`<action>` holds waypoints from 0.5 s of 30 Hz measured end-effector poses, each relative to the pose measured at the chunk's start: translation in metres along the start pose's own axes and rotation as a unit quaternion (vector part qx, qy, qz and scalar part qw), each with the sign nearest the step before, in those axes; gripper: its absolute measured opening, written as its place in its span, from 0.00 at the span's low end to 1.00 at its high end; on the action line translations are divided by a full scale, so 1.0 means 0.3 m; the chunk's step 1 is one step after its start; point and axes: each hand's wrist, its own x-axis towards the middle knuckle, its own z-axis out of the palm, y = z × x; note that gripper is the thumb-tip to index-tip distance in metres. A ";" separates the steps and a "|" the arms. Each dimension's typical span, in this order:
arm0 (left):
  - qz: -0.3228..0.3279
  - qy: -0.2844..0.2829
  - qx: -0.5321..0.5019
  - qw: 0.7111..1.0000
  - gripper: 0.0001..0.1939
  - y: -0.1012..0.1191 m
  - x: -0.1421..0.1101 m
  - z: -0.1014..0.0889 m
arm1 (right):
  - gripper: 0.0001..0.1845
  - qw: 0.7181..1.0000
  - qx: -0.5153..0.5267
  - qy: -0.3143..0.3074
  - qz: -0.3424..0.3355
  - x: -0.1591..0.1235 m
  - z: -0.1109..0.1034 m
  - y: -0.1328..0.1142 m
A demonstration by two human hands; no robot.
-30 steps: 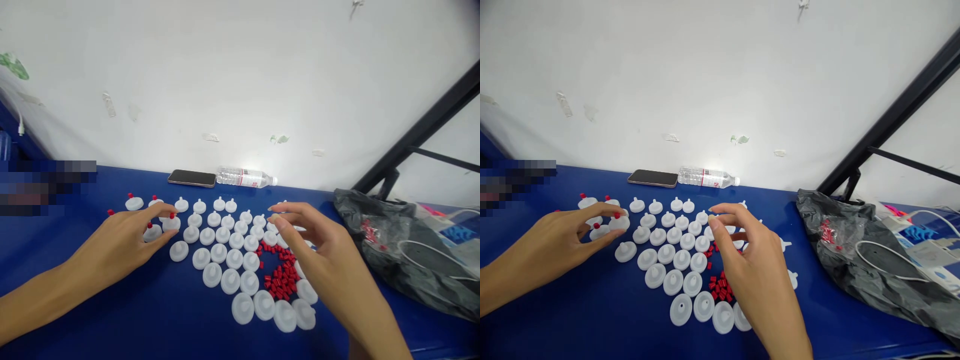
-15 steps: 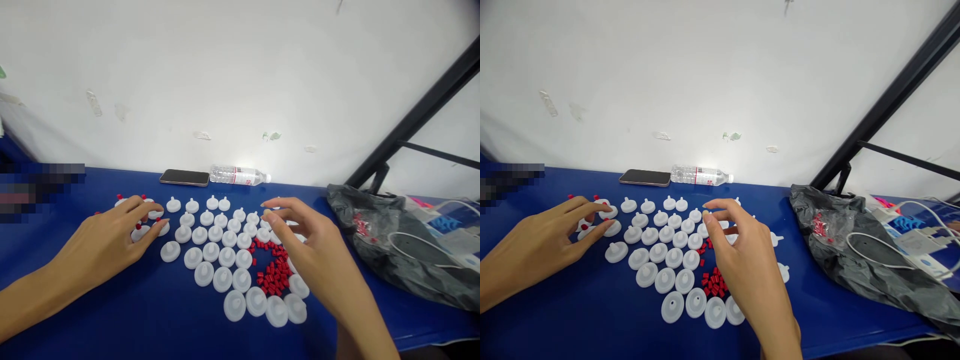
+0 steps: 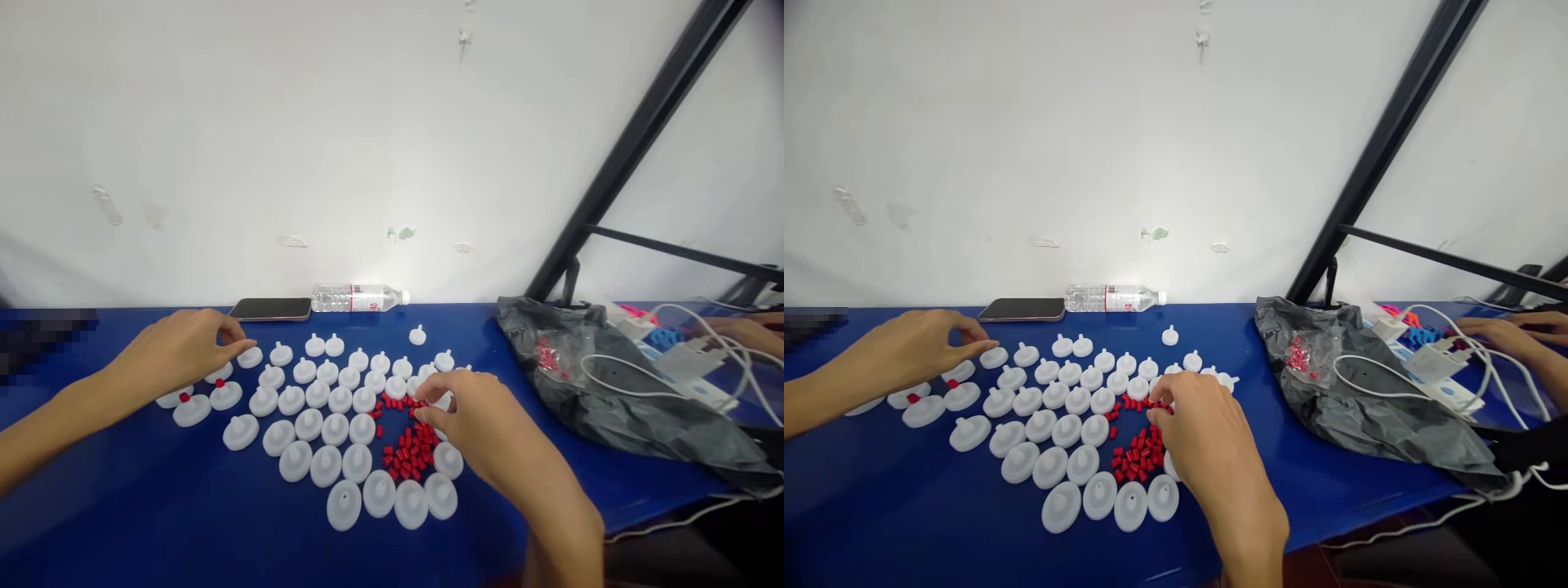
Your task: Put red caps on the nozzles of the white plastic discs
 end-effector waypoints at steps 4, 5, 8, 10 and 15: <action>-0.002 0.048 -0.017 0.999 0.25 0.024 -0.029 0.019 | 0.12 1.000 -0.010 -0.010 -0.005 0.019 0.016 -0.008; 0.003 0.066 -0.023 0.998 0.24 0.024 -0.032 0.009 | 0.12 1.000 -0.005 -0.008 -0.006 0.026 0.021 -0.014; 0.044 0.128 -0.049 0.990 0.20 0.017 -0.042 -0.052 | 0.13 1.000 -0.002 -0.002 -0.013 0.046 0.041 -0.032; 0.096 0.160 -0.076 0.979 0.19 0.018 -0.067 -0.091 | 0.13 1.000 -0.007 -0.001 -0.017 0.055 0.053 -0.042; 0.298 0.216 -0.182 0.912 0.12 0.096 -0.233 -0.074 | 0.12 1.000 -0.022 -0.004 -0.010 0.059 0.076 -0.056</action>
